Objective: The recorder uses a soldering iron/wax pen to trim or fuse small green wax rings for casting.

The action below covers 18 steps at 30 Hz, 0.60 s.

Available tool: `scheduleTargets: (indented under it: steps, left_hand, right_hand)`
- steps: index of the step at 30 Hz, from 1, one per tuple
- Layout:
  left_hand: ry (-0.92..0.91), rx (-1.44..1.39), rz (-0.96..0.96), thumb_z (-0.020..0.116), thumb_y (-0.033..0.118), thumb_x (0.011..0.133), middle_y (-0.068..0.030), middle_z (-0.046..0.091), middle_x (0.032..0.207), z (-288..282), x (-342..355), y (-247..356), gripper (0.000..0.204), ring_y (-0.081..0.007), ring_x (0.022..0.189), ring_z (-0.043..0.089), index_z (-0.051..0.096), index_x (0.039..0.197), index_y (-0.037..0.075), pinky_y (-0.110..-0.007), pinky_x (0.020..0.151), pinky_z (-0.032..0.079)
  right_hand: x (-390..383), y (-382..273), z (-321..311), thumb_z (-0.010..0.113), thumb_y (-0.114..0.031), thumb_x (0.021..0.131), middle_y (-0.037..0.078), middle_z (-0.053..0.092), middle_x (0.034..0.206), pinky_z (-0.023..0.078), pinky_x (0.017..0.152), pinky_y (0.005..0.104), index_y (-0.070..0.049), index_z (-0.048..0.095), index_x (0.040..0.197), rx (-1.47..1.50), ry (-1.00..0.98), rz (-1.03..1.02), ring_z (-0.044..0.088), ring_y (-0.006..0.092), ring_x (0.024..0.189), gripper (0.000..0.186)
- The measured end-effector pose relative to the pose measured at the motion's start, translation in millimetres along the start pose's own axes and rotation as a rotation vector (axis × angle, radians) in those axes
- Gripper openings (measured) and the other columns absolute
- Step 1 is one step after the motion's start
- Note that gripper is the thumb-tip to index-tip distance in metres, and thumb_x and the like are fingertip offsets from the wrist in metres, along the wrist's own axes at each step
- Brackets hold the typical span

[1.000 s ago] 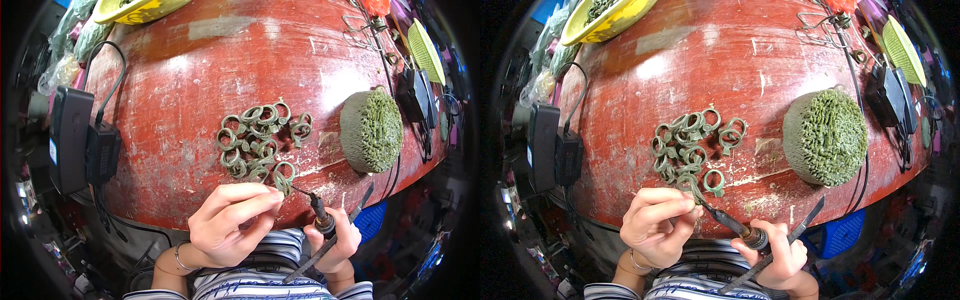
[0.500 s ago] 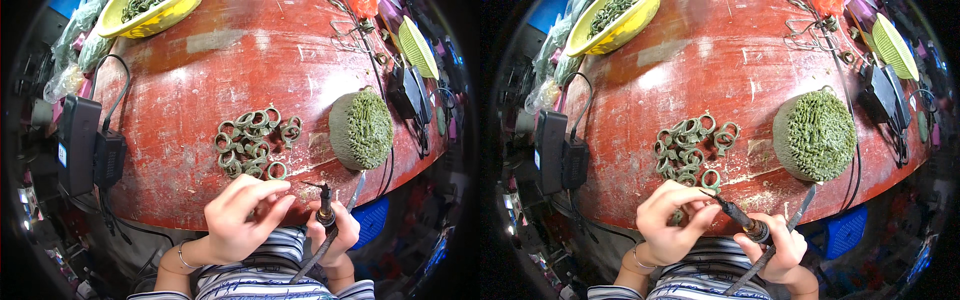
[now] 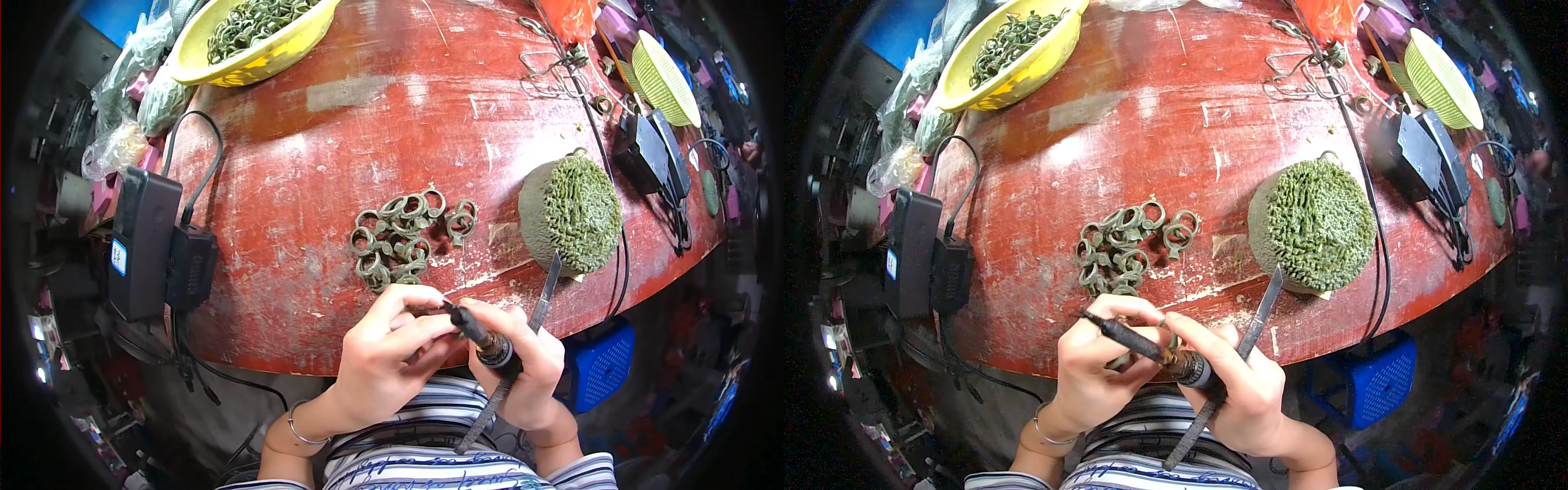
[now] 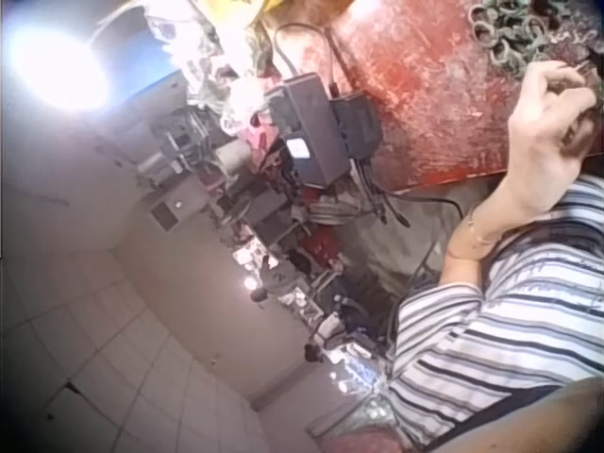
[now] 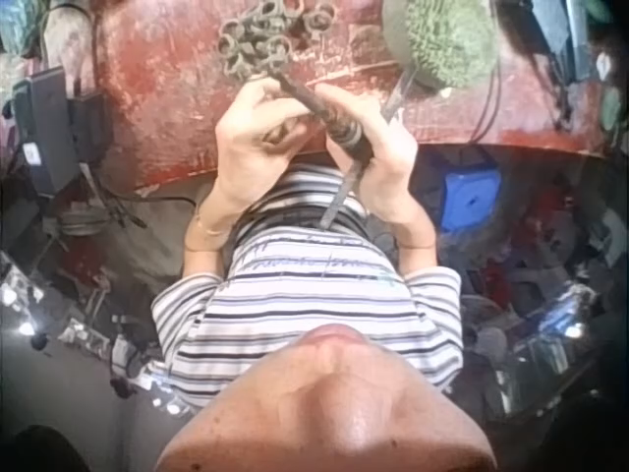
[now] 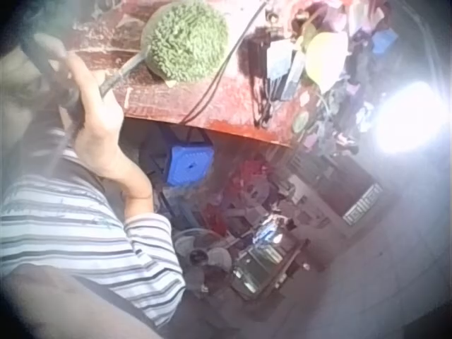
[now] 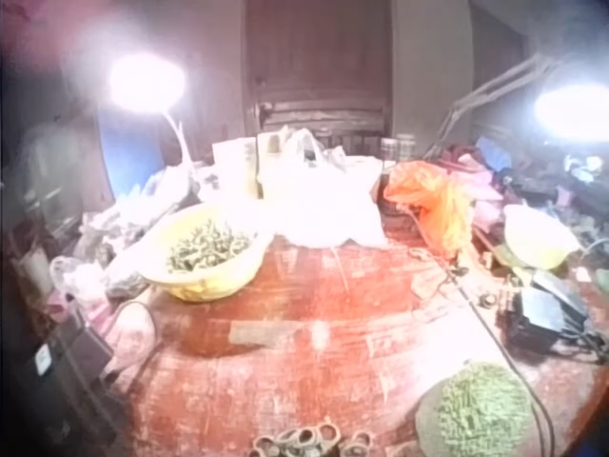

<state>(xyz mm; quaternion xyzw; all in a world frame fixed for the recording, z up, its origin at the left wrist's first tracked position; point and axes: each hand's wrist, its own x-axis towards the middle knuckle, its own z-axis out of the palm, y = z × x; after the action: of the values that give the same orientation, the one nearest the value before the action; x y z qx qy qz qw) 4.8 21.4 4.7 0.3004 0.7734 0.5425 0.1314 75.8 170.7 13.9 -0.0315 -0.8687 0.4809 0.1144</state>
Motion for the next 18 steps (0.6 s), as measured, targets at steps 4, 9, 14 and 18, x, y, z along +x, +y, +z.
scheduleTargets:
  steps: [4,9,14,18]
  left_hand:
    - [-0.08,-0.26,-0.068,0.066,-0.003,0.075,-0.0115,0.062,0.09,-2,-3,-3,0.021,-0.0104,0.069,0.06,0.061,0.095,-0.001,-0.02,0.058,0.048]
    - [-0.111,-0.699,-0.395,0.062,0.0,0.081,-0.0059,0.061,0.086,-6,-2,8,0.022,-0.0059,0.071,0.057,0.053,0.101,0.0,-0.019,0.056,0.047]
    - [-0.073,-0.95,-0.419,0.063,-0.002,0.08,-0.0054,0.058,0.084,-6,-2,8,0.029,-0.0055,0.065,0.053,0.05,0.106,0.0,-0.018,0.052,0.044]
    - [0.033,-0.709,-0.28,0.067,-0.003,0.076,-0.0066,0.059,0.085,-1,-4,10,0.029,-0.0064,0.067,0.056,0.056,0.102,-0.002,-0.018,0.055,0.046]
  right_hand:
    - [2,-6,-8,0.067,0.006,0.062,0.009,0.059,0.078,0.048,0.06,0.0281,-0.004,0.056,0.116,0.027,-0.053,0.008,0.06,0.0213,0.068,0.056]
    - [1,-7,-8,0.068,0.005,0.064,0.008,0.062,0.078,0.049,0.059,0.0267,-0.004,0.057,0.113,0.071,-0.055,-0.028,0.062,0.0201,0.066,0.051]
    - [-6,-2,-6,0.069,0.0,0.072,0.01,0.063,0.08,0.049,0.061,0.0237,-0.001,0.059,0.101,0.174,-0.036,0.118,0.063,0.0159,0.066,0.031]
    - [-9,-5,-7,0.07,-0.002,0.074,0.009,0.064,0.081,0.048,0.06,0.0228,0.001,0.059,0.1,0.279,-0.034,0.172,0.062,0.0114,0.068,0.028]
